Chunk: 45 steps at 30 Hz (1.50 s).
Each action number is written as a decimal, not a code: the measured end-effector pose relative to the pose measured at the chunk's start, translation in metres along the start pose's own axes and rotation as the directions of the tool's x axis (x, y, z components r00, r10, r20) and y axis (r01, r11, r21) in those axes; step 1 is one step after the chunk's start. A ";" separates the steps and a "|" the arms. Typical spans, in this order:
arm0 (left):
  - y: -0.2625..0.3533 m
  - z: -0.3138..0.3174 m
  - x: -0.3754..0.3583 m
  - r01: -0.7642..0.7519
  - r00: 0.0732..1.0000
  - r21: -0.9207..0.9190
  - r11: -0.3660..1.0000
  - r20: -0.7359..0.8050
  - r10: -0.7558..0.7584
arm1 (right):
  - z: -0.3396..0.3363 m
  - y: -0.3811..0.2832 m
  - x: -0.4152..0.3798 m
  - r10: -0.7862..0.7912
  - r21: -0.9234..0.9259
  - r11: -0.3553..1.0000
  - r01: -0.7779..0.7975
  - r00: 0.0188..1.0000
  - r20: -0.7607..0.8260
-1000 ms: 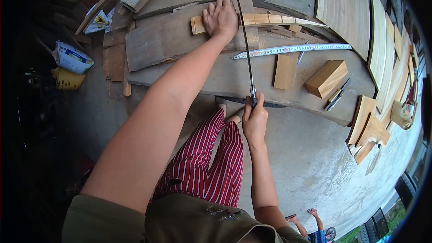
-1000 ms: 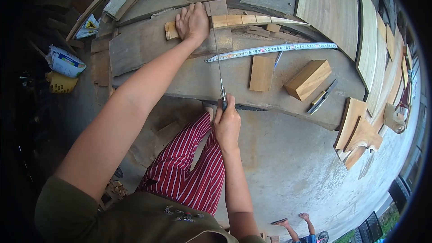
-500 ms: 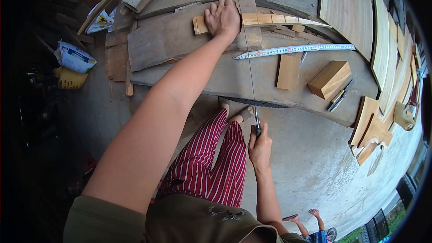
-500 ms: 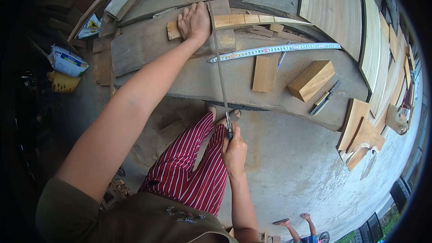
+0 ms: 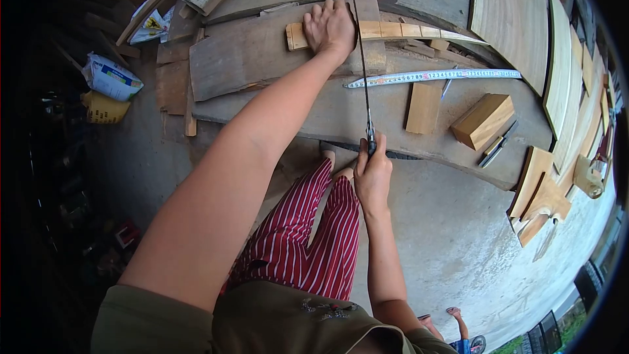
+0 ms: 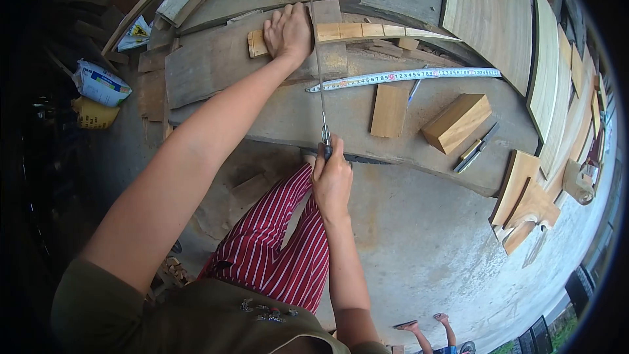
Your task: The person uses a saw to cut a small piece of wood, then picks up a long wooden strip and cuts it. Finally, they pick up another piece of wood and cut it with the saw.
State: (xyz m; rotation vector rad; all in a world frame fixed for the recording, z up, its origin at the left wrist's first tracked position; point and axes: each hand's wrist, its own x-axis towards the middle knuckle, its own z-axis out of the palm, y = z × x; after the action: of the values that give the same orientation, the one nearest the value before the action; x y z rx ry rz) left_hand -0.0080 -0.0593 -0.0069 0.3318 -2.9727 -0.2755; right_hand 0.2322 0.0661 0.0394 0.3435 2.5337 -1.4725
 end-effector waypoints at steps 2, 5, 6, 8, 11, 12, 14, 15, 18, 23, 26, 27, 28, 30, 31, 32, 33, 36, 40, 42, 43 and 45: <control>0.000 -0.001 0.000 -0.013 1.000 0.008 1.000 0.018 0.013 | 0.010 0.001 0.022 -0.026 0.000 1.000 0.026 1.000 -0.016; 0.000 0.003 -0.001 -0.041 0.998 0.054 0.998 -0.054 0.044 | 0.002 0.006 0.009 -0.035 0.001 0.999 0.035 0.999 -0.017; 0.001 0.004 0.000 -0.043 0.997 0.053 0.998 -0.055 0.046 | -0.002 0.007 -0.001 -0.037 0.021 0.999 0.038 0.999 -0.006; 0.001 0.004 0.001 0.005 1.000 -0.005 1.000 -0.025 -0.005 | -0.011 0.022 -0.045 0.052 0.086 0.995 -0.056 0.998 0.041; -0.001 0.005 0.000 0.004 0.999 -0.009 1.000 -0.045 -0.005 | -0.018 0.032 -0.073 0.060 -0.016 0.998 -0.060 0.998 0.019; 0.000 0.004 0.001 -0.002 0.999 0.002 1.000 -0.050 0.002 | -0.020 0.029 -0.069 0.055 -0.030 0.998 -0.054 0.998 0.029; 0.001 0.002 0.001 -0.009 0.999 -0.013 1.000 -0.045 0.009 | -0.022 0.019 -0.049 0.050 -0.051 0.998 -0.048 0.998 0.029; 0.001 0.002 0.000 -0.008 0.999 -0.006 1.000 -0.044 0.008 | -0.015 0.009 -0.024 0.023 -0.026 0.999 -0.023 1.000 0.016; 0.000 0.002 0.000 -0.025 0.997 0.010 1.000 -0.072 0.026 | 0.013 -0.002 0.033 -0.019 0.001 1.000 0.019 1.000 -0.024; 0.002 0.003 0.001 -0.013 0.999 0.005 1.000 -0.034 0.013 | 0.007 0.017 -0.010 0.023 0.028 0.999 -0.023 1.000 0.008; 0.000 0.004 0.003 0.025 0.999 -0.017 1.000 -0.032 -0.025 | -0.010 0.032 -0.067 0.113 0.086 0.989 -0.118 0.992 0.057; -0.001 0.005 0.003 0.024 0.999 -0.007 1.000 -0.036 -0.024 | -0.016 0.033 -0.074 0.161 0.034 0.986 -0.165 0.983 0.091; 0.000 0.006 0.002 0.017 0.999 -0.002 1.000 -0.037 -0.017 | -0.020 0.033 -0.078 0.213 -0.019 0.977 -0.212 0.970 0.114; 0.003 0.001 0.001 0.010 1.000 -0.038 0.999 -0.020 -0.011 | -0.013 0.023 -0.055 0.155 -0.008 0.988 -0.155 0.985 0.080; 0.003 0.001 0.001 0.004 1.000 -0.034 0.999 -0.024 -0.005 | -0.006 0.017 -0.033 0.075 0.007 0.997 -0.076 0.996 0.040; 0.001 0.002 0.001 -0.003 1.000 -0.023 1.000 -0.028 0.002 | 0.002 0.012 -0.011 -0.004 0.025 1.000 0.004 1.000 0.002; -0.002 0.002 0.001 -0.005 1.000 -0.014 1.000 -0.030 0.005 | 0.010 0.009 0.010 -0.007 0.021 1.000 0.007 1.000 -0.005; -0.001 0.005 0.000 -0.030 0.999 -0.007 1.000 -0.044 0.029 | 0.015 0.004 0.026 0.015 -0.011 1.000 -0.015 1.000 -0.011; 0.003 0.002 0.003 0.009 1.000 -0.005 1.000 -0.024 -0.009 | 0.001 0.028 -0.050 0.043 0.039 0.998 -0.042 0.999 -0.018; 0.000 0.004 0.002 -0.002 0.999 -0.010 1.000 -0.043 0.002 | -0.007 0.035 -0.074 0.027 0.059 0.998 -0.026 0.999 -0.021; -0.003 0.004 0.000 0.005 0.999 -0.010 1.000 -0.041 -0.005 | -0.011 0.038 -0.079 0.055 0.023 0.998 -0.055 0.998 -0.002; -0.001 0.001 -0.002 -0.001 1.000 -0.006 1.000 -0.023 0.001 | -0.013 0.033 -0.070 0.044 0.000 0.999 -0.044 0.999 -0.011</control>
State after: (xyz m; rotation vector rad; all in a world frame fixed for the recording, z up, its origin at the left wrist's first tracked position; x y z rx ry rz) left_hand -0.0063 -0.0593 -0.0078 0.3303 -2.9483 -0.2789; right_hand 0.3080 0.0863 0.0380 0.4061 2.5177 -1.4589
